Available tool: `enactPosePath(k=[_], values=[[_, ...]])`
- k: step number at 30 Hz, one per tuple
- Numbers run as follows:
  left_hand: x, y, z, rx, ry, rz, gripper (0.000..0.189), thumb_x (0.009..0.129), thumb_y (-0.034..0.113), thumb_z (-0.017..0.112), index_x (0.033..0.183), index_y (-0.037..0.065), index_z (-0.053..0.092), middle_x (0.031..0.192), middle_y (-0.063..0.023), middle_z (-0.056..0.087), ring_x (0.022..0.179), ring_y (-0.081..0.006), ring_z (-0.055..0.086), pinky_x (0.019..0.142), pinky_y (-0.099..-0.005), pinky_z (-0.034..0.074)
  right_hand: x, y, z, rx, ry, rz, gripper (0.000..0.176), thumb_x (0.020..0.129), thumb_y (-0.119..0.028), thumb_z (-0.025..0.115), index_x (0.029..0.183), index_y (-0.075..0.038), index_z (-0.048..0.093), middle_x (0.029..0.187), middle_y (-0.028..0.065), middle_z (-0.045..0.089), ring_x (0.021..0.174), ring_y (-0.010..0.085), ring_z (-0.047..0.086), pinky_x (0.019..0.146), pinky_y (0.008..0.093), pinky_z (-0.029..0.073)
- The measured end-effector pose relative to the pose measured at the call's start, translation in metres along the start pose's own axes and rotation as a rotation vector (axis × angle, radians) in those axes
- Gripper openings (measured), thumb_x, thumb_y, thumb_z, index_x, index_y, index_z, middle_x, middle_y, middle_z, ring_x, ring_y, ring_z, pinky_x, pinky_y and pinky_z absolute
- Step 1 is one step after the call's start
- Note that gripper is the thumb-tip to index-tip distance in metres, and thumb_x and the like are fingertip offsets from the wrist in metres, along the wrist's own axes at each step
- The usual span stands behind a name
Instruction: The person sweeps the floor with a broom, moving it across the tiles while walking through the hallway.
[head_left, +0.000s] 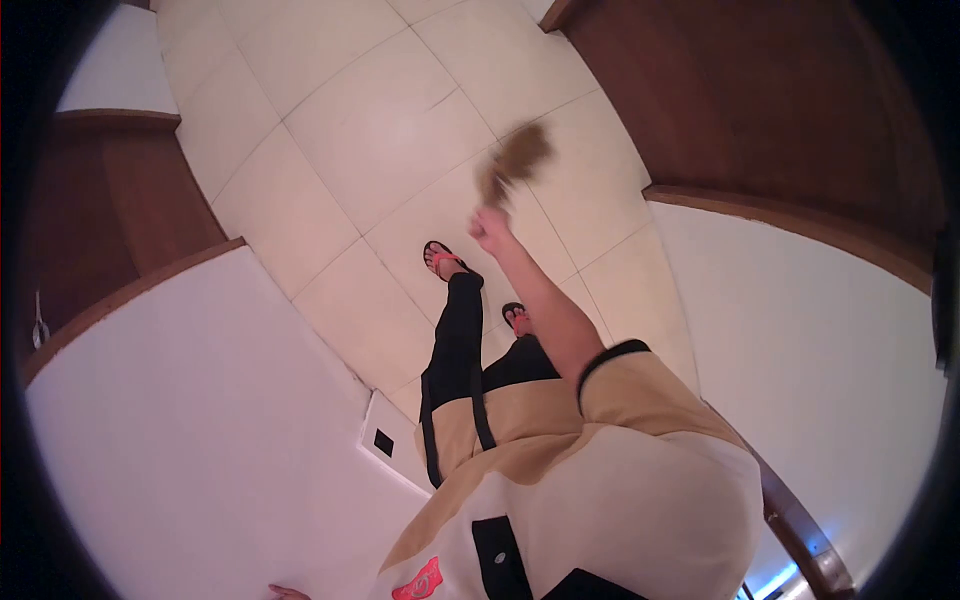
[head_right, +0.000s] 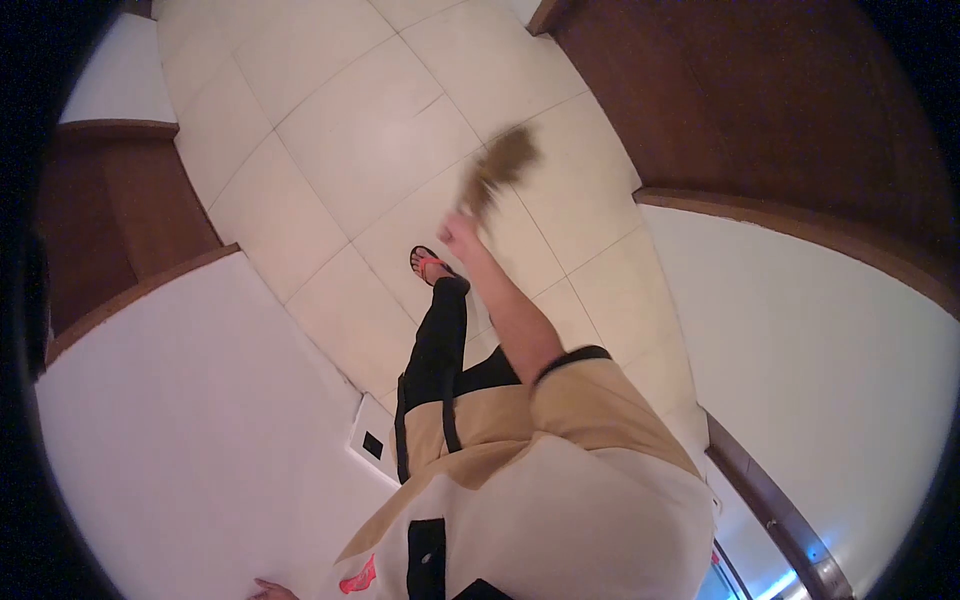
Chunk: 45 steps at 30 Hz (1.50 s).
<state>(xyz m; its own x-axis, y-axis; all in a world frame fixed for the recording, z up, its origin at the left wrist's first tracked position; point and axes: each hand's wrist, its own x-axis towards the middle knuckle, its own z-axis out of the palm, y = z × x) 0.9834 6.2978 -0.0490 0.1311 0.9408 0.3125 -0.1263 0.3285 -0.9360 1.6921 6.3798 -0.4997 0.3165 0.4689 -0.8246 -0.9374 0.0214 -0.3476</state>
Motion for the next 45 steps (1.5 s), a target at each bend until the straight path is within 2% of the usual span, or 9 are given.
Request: enactPosePath(k=[6,9,16,22,28,31,39,42,45], values=[[0.013,0.026,-0.013,-0.117,-0.237,-0.088,0.072,0.079,0.055,0.027,0.123,-0.002,0.023,0.123,-0.0297,0.022,0.108,-0.0510,0.023,0.081,-0.0625,0.021,0.005,-0.080,0.088,-0.520,-0.278,-0.106,0.013,0.077,-0.009,0.050,0.087,-0.001,0.049,0.056,-0.0001,0.041,0.036,0.0050,0.032,0.031,0.0175,0.025],[0.019,0.048,-0.016,-0.194,-0.355,-0.124,0.071,0.079,0.055,0.026,0.124,0.000,0.021,0.126,-0.0262,0.019,0.113,-0.0473,0.019,0.085,-0.0609,0.018,-0.081,-0.118,0.027,-0.900,-0.125,-0.274,0.042,0.076,-0.012,0.052,0.116,-0.003,0.042,0.058,-0.0021,0.042,0.040,0.0052,0.036,0.034,0.0209,0.031],[0.052,0.135,-0.040,-0.147,-0.826,0.120,0.066,0.080,0.055,0.026,0.125,0.007,0.025,0.131,-0.0167,0.020,0.119,-0.0394,0.017,0.091,-0.0565,0.016,-0.305,-0.190,-0.099,-0.779,0.454,-0.094,0.028,0.075,-0.002,0.047,0.103,-0.001,0.048,0.058,0.0004,0.043,0.035,0.0057,0.034,0.030,0.0206,0.028],[0.127,0.272,-0.223,-1.222,-0.981,0.445,0.059,0.079,0.048,0.041,0.118,0.004,0.038,0.126,-0.0279,0.022,0.119,-0.0390,0.018,0.096,-0.0463,0.018,-0.098,-0.234,-0.219,-0.475,0.465,-0.115,0.021,0.073,-0.005,0.048,0.054,-0.008,0.040,0.046,0.0019,0.040,0.034,0.0109,0.034,0.032,0.0246,0.028],[0.231,0.240,-0.482,-1.887,-0.721,0.846,0.040,0.079,0.029,0.052,0.109,0.004,0.045,0.127,-0.0240,0.023,0.119,-0.0358,0.021,0.095,-0.0409,0.022,0.174,-0.262,-0.017,-0.266,0.071,-0.107,0.018,0.072,0.001,0.044,0.058,-0.008,0.038,0.051,-0.0010,0.036,0.036,0.0070,0.029,0.032,0.0240,0.023],[0.237,0.238,-0.514,-1.888,-0.663,0.879,0.037,0.079,0.029,0.050,0.105,0.003,0.048,0.121,-0.0213,0.036,0.112,-0.0341,0.033,0.091,-0.0381,0.029,0.131,-0.324,0.066,-0.562,-0.028,-0.073,0.005,0.074,-0.004,0.047,0.069,-0.002,0.048,0.053,-0.0015,0.039,0.037,0.0062,0.032,0.031,0.0213,0.026],[0.099,0.234,-0.399,-1.482,-1.551,0.592,0.034,0.079,0.032,0.047,0.076,-0.001,0.057,0.078,-0.0182,0.057,0.069,-0.0284,0.055,0.061,-0.0378,0.043,-0.112,-0.385,0.033,-0.985,0.265,-0.015,0.026,0.076,-0.003,0.047,0.101,-0.001,0.050,0.057,-0.0015,0.039,0.037,0.0040,0.033,0.031,0.0192,0.028],[0.008,0.240,-0.372,-1.476,-1.579,0.871,0.038,0.074,0.037,0.050,0.076,0.000,0.056,0.066,-0.0125,0.055,0.059,-0.0208,0.054,0.048,-0.0343,0.044,-0.106,-0.384,0.012,-0.863,0.355,0.057,0.015,0.076,-0.004,0.047,0.089,0.000,0.053,0.054,-0.0006,0.039,0.035,0.0057,0.034,0.031,0.0202,0.029],[0.059,0.194,-0.467,-1.396,-2.037,0.616,0.030,0.077,0.034,0.048,0.082,0.005,0.054,0.066,-0.0015,0.051,0.059,-0.0150,0.049,0.046,-0.0302,0.043,0.014,-0.369,-0.027,-0.886,0.276,-0.060,0.006,0.073,-0.006,0.047,0.070,-0.003,0.049,0.049,-0.0010,0.038,0.034,0.0075,0.034,0.031,0.0220,0.030]])
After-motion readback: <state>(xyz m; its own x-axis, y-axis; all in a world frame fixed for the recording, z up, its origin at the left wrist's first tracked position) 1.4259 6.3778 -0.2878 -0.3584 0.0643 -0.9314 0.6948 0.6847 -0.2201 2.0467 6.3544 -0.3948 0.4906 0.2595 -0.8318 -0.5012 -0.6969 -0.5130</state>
